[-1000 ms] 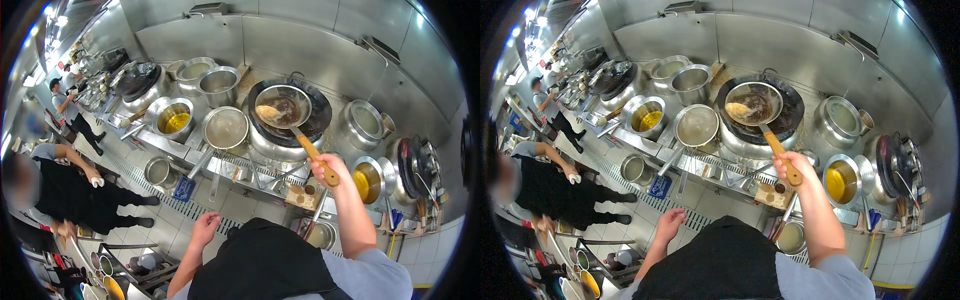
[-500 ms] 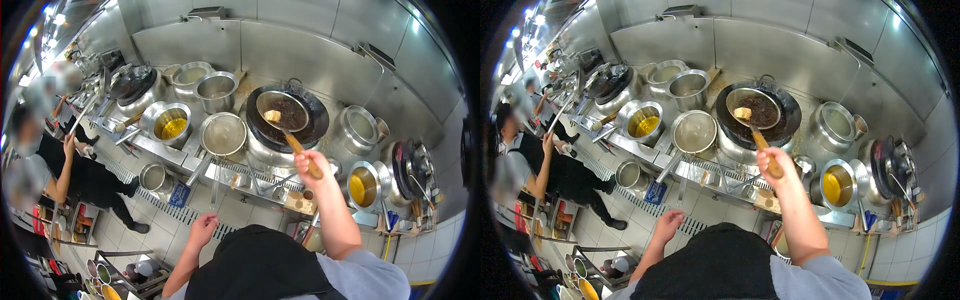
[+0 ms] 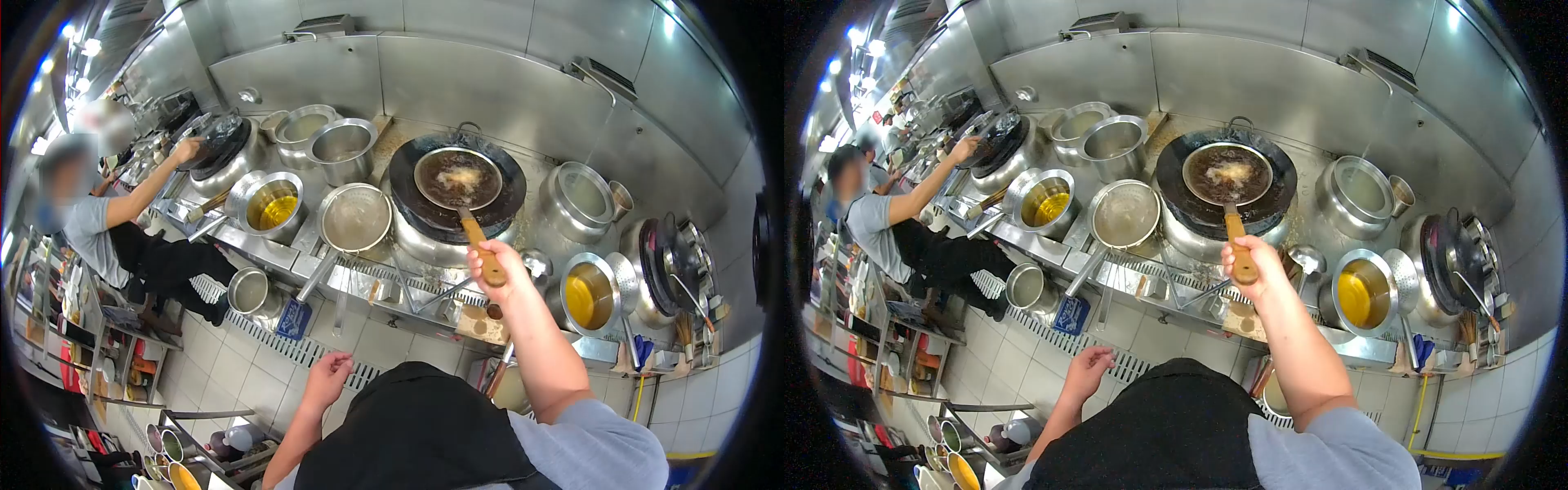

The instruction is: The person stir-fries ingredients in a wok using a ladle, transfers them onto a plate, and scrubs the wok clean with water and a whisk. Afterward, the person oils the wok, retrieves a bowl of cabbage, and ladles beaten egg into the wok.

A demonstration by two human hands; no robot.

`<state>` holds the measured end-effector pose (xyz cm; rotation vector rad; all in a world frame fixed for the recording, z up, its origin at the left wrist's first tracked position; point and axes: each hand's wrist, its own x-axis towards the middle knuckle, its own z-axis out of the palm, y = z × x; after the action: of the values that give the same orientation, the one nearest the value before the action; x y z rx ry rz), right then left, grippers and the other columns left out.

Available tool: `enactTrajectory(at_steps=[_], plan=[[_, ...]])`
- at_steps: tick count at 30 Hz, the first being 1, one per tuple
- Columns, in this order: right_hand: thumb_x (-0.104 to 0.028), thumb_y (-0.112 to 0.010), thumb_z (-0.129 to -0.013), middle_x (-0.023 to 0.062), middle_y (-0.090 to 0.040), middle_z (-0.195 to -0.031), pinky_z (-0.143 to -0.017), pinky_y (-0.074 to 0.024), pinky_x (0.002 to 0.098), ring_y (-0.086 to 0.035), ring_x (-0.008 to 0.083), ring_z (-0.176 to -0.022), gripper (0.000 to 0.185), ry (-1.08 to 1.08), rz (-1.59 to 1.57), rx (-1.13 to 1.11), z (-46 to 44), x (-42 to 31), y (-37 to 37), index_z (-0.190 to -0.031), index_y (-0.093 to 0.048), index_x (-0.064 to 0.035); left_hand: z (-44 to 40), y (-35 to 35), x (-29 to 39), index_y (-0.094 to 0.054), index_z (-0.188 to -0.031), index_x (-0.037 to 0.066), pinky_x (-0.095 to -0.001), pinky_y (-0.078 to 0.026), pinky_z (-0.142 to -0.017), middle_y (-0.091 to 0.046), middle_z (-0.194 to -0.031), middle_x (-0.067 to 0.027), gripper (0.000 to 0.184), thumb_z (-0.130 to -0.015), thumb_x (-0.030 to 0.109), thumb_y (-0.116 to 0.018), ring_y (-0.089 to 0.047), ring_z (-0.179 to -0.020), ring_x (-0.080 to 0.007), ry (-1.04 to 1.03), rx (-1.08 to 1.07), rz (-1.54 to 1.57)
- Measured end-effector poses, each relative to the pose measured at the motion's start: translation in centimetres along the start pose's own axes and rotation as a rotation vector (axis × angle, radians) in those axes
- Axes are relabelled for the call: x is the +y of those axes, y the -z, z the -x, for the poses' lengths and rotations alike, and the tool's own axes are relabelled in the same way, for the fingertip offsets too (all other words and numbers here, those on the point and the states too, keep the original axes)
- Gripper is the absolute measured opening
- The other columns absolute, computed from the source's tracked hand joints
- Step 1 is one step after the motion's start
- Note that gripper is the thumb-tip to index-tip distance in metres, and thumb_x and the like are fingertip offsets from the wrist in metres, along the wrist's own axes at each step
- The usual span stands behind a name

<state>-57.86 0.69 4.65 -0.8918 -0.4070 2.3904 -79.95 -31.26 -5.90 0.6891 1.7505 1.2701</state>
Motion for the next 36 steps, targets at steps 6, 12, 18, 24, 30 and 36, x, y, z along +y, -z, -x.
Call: enactTrajectory(at_steps=[6, 12, 18, 24, 30, 36], plan=[[-0.056, -0.023, -0.095, 0.0167, -0.061, -0.083, -0.053, -0.0504, 0.0309, -0.060, 0.0226, -0.063, 0.065, 0.066, 0.195, -0.186, 5.1, 1.8, 2.9, -0.107, -0.052, 0.0010, 1.8, -2.0, 0.2, -0.060, -0.107, -0.004, -0.0258, -0.049, -0.073, -0.065, -0.088, -0.0090, 0.028, -0.086, 0.015, -0.061, -0.062, -0.079, -0.0128, 0.009, -0.016, -0.106], [-0.044, -0.041, -0.095, 0.0103, -0.063, -0.080, -0.053, -0.0519, 0.0295, -0.061, 0.0178, -0.062, 0.048, -0.448, 0.841, -0.117, 7.0, 10.6, 13.1, -0.108, -0.054, 0.0003, 6.1, -3.1, -1.2, -0.060, -0.106, -0.003, -0.0268, -0.049, -0.074, -0.066, -0.089, -0.0097, 0.028, -0.086, 0.016, -0.061, -0.062, -0.080, -0.0140, 0.122, 0.080, -0.223], [-0.032, -0.047, -0.094, 0.0113, -0.061, -0.082, -0.053, -0.0519, 0.0294, -0.060, 0.0165, -0.062, 0.035, -0.537, 0.996, -0.418, 4.0, 16.1, 16.2, -0.110, -0.053, -0.0007, 13.5, -6.5, -1.3, -0.059, -0.109, -0.004, -0.0275, -0.049, -0.075, -0.066, -0.093, -0.0111, 0.032, -0.085, 0.018, -0.062, -0.062, -0.081, -0.0146, 0.310, 0.139, -0.377], [-0.030, -0.049, -0.093, 0.0100, -0.059, -0.083, -0.051, -0.0520, 0.0303, -0.059, 0.0167, -0.059, 0.033, -0.601, 1.110, -0.573, 4.4, 18.4, 15.7, -0.111, -0.052, -0.0029, 20.9, -10.0, -2.6, -0.058, -0.111, -0.003, -0.0271, -0.049, -0.078, -0.066, -0.097, -0.0109, 0.033, -0.085, 0.017, -0.062, -0.063, -0.085, -0.0153, 0.362, 0.166, -0.323], [-0.029, -0.050, -0.093, 0.0105, -0.059, -0.084, -0.054, -0.0523, 0.0303, -0.060, 0.0165, -0.062, 0.035, -0.645, 1.244, -0.575, 8.7, 19.0, 17.9, -0.116, -0.051, -0.0035, 25.2, -11.8, -5.3, -0.056, -0.112, -0.006, -0.0272, -0.049, -0.080, -0.066, -0.101, -0.0125, 0.035, -0.085, 0.015, -0.061, -0.063, -0.089, -0.0157, 0.320, 0.254, -0.239], [-0.032, -0.052, -0.092, 0.0109, -0.060, -0.085, -0.053, -0.0524, 0.0312, -0.061, 0.0176, -0.065, 0.037, -0.610, 1.304, -0.309, 17.2, 17.8, 25.9, -0.115, -0.052, -0.0029, 26.0, -14.3, -5.9, -0.056, -0.114, -0.003, -0.0316, -0.049, -0.080, -0.065, -0.103, -0.0160, 0.038, -0.084, 0.020, -0.061, -0.064, -0.090, -0.0225, 0.188, 0.135, -0.374]])
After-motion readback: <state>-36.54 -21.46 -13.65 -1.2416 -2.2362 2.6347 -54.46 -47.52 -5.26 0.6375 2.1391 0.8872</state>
